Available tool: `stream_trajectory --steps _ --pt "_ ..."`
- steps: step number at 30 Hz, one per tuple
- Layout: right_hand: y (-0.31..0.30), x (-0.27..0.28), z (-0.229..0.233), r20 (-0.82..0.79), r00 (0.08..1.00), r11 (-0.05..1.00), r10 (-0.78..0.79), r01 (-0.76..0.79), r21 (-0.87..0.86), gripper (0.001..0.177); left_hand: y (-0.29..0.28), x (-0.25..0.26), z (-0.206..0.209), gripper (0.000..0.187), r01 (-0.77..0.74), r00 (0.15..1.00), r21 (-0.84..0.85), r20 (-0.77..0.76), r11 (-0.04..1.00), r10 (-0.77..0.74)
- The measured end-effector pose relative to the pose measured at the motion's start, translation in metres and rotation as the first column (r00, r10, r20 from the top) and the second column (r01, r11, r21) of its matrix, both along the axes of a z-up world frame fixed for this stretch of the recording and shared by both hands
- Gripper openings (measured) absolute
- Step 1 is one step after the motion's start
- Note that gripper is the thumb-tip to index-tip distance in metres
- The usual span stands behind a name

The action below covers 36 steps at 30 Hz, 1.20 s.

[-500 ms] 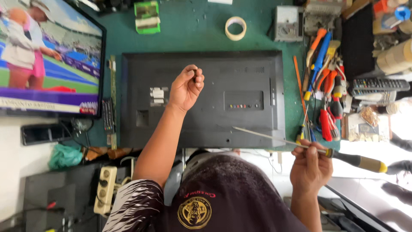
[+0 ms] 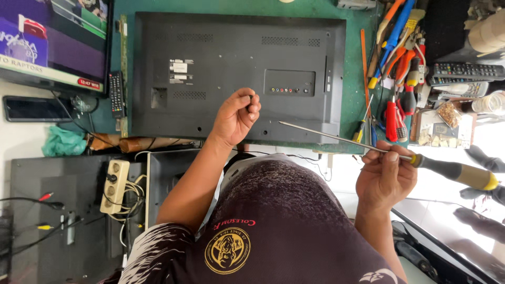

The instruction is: The person manipulates internal components of a television chassis, replaces the rear plastic cover, and secures it with a screwdriver.

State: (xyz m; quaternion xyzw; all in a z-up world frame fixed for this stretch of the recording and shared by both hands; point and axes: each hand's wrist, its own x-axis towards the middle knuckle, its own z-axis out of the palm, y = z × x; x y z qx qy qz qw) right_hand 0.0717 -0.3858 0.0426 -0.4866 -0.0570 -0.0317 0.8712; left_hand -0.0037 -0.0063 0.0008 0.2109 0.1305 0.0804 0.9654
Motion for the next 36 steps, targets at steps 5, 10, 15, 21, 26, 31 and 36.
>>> stream_trajectory --steps 5,10,15,21,26,31,36 --pt "-0.005 -0.002 0.009 0.061 0.998 1.0 -0.014 0.013 0.016 0.015 -0.038 -0.013 -0.011 0.017 0.016 0.999 0.03 -0.038 0.999 -0.015" --pt "0.007 0.001 0.009 0.195 0.98 0.999 0.041 -0.039 -0.011 0.014 -0.07 -0.023 -0.021 0.017 0.035 0.993 -0.038 -0.108 0.999 -0.039" --pt "0.011 -0.002 0.014 0.266 0.962 0.995 0.06 -0.036 -0.096 0.016 -0.079 -0.026 -0.015 0.016 -0.042 0.982 -0.065 -0.187 0.997 0.029" --pt "0.062 -0.012 0.062 0.351 0.905 0.934 0.241 -0.118 -0.336 0.016 -0.061 -0.018 -0.009 0.017 -0.132 0.953 -0.05 -0.281 0.99 0.113" --pt "0.121 0.003 0.053 0.375 0.879 0.913 0.295 -0.144 -0.38 0.012 -0.021 -0.012 -0.012 0.018 -0.181 0.937 -0.112 -0.321 0.977 0.137" --pt "0.23 0.043 0.068 0.471 0.853 0.878 0.224 0.033 -0.478 0.021 0.057 -0.014 0.02 0.023 -0.103 0.877 0.238 -0.436 0.966 0.201" --pt "0.368 0.107 0.066 0.488 0.818 0.863 0.306 -0.022 -0.504 0.015 0.212 -0.013 -0.023 0.016 0.264 0.69 0.807 -0.541 0.529 0.481"
